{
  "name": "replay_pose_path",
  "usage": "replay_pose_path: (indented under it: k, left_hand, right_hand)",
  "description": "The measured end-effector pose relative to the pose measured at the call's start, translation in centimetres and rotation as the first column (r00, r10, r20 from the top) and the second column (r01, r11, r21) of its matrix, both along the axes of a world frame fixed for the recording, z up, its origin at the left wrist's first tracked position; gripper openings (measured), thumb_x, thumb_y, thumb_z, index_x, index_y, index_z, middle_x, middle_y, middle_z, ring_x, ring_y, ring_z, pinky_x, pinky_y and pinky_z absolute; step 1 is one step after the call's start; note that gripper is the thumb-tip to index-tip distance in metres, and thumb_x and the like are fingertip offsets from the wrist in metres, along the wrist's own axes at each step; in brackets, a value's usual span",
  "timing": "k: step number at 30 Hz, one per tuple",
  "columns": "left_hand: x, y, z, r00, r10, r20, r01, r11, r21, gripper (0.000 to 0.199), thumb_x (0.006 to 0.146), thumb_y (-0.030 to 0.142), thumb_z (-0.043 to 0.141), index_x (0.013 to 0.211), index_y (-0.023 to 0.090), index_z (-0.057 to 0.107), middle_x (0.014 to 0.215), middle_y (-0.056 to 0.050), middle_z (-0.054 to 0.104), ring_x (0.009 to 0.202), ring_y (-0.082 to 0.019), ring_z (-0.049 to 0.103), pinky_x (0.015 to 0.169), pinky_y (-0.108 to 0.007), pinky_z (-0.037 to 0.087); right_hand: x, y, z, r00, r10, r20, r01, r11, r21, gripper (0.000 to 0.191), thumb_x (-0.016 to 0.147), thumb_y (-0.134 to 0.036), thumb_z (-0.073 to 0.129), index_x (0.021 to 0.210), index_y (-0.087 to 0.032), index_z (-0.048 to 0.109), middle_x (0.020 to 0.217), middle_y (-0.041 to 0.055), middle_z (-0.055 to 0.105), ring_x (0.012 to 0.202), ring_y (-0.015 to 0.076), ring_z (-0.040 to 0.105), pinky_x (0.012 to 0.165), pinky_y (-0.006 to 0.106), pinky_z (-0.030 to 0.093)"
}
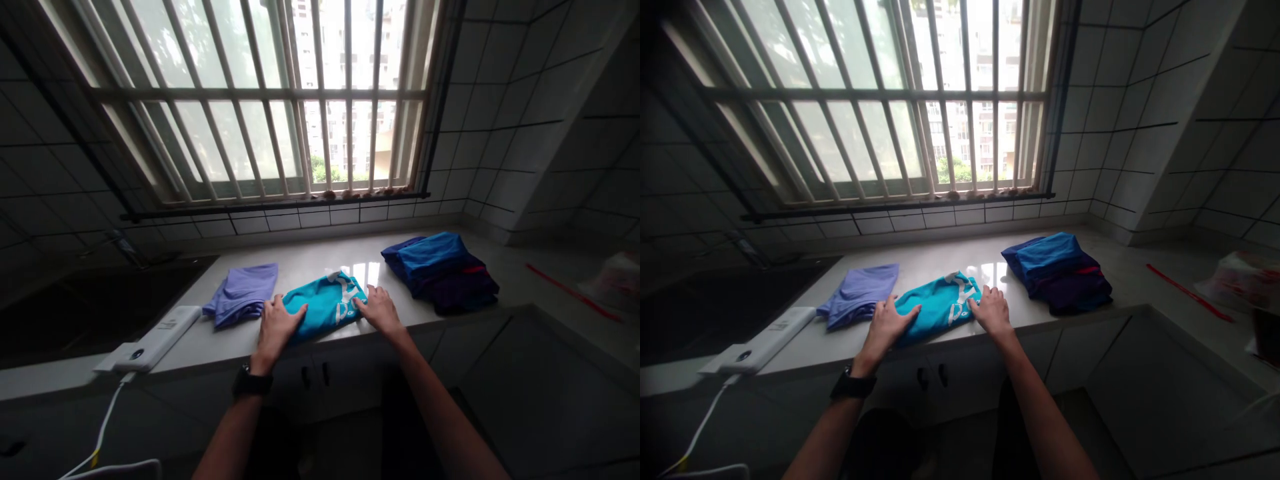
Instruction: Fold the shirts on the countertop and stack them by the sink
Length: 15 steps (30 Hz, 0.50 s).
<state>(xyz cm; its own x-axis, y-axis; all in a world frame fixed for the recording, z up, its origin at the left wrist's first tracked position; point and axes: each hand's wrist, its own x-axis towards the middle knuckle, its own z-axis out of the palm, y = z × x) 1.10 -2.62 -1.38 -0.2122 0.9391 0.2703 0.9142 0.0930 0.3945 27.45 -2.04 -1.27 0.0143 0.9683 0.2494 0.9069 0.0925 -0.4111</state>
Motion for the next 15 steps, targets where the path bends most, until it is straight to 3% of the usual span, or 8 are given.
replay_pose_path:
  k: [2,4,6,8,11,15]
  left_hand:
    - [-0.2,-0.3,0.3,0.995,0.091,0.035,-0.088,0.993,-0.077,0.072,0.079,0.064,0.070,0.127,0.012,0.057,0.111,-0.022,0.070,0.108,-0.039,0.069,0.089,-0.048,0.055]
    - [-0.3,-0.7,0.6,0.994,0.044,0.101,-0.031,0.991,-0.127,0.064,0.078,0.052,0.075,0.126,0.014,0.056,0.108,-0.018,0.073,0.102,-0.035,0.072,0.086,-0.044,0.056]
    - [-0.3,-1.5,1.2,0.983,-0.030,0.179,0.047,0.995,-0.091,0.053,0.080,0.038,0.075,0.126,0.018,0.057,0.112,-0.013,0.074,0.101,-0.030,0.073,0.088,-0.039,0.056]
    - [-0.6,-2.4,1.9,0.972,-0.075,0.224,0.072,0.997,0.024,0.045,0.084,0.031,0.070,0.126,0.022,0.058,0.118,-0.011,0.073,0.104,-0.028,0.072,0.092,-0.039,0.056]
    - [-1.9,-3.7,3.8,0.974,-0.081,0.214,0.029,0.972,0.234,0.037,0.090,0.032,0.063,0.126,0.025,0.058,0.123,-0.010,0.072,0.111,-0.029,0.070,0.099,-0.042,0.054]
    - [-4.7,-3.7,7.5,0.988,0.053,0.146,-0.113,0.889,0.443,0.035,0.095,0.035,0.057,0.127,0.021,0.058,0.122,-0.012,0.071,0.117,-0.030,0.066,0.104,-0.043,0.051]
  right_hand:
    - [-0.3,0.2,0.1,1.000,0.011,-0.006,-0.011,0.999,-0.037,0.045,0.094,-0.047,0.063,0.121,-0.012,0.069,0.118,0.0202,0.067,0.112,0.0328,0.062,0.097,0.040,0.049]
    - [-1.2,0.3,0.0,0.995,0.079,-0.053,-0.083,0.994,-0.064,0.037,0.093,-0.041,0.065,0.117,-0.013,0.070,0.115,0.0166,0.068,0.107,0.0295,0.064,0.093,0.036,0.050]
    - [-2.2,0.5,0.2,0.983,0.138,-0.122,-0.145,0.988,-0.046,0.029,0.093,-0.028,0.063,0.118,-0.014,0.070,0.113,0.0123,0.068,0.101,0.0245,0.065,0.089,0.031,0.050]
    - [-3.4,1.0,0.9,0.965,0.195,-0.177,-0.195,0.981,0.015,0.029,0.092,-0.018,0.060,0.119,-0.016,0.069,0.113,0.0095,0.066,0.098,0.0208,0.065,0.086,0.027,0.050]
    - [-6.2,2.7,3.8,0.934,0.293,-0.205,-0.271,0.954,0.128,0.029,0.093,-0.016,0.060,0.120,-0.018,0.069,0.114,0.0078,0.063,0.097,0.0188,0.065,0.083,0.025,0.050]
    - [-12.0,5.9,10.1,0.898,0.414,-0.149,-0.370,0.894,0.251,0.029,0.096,-0.017,0.057,0.124,-0.019,0.067,0.123,0.0088,0.060,0.103,0.0198,0.063,0.087,0.027,0.051]
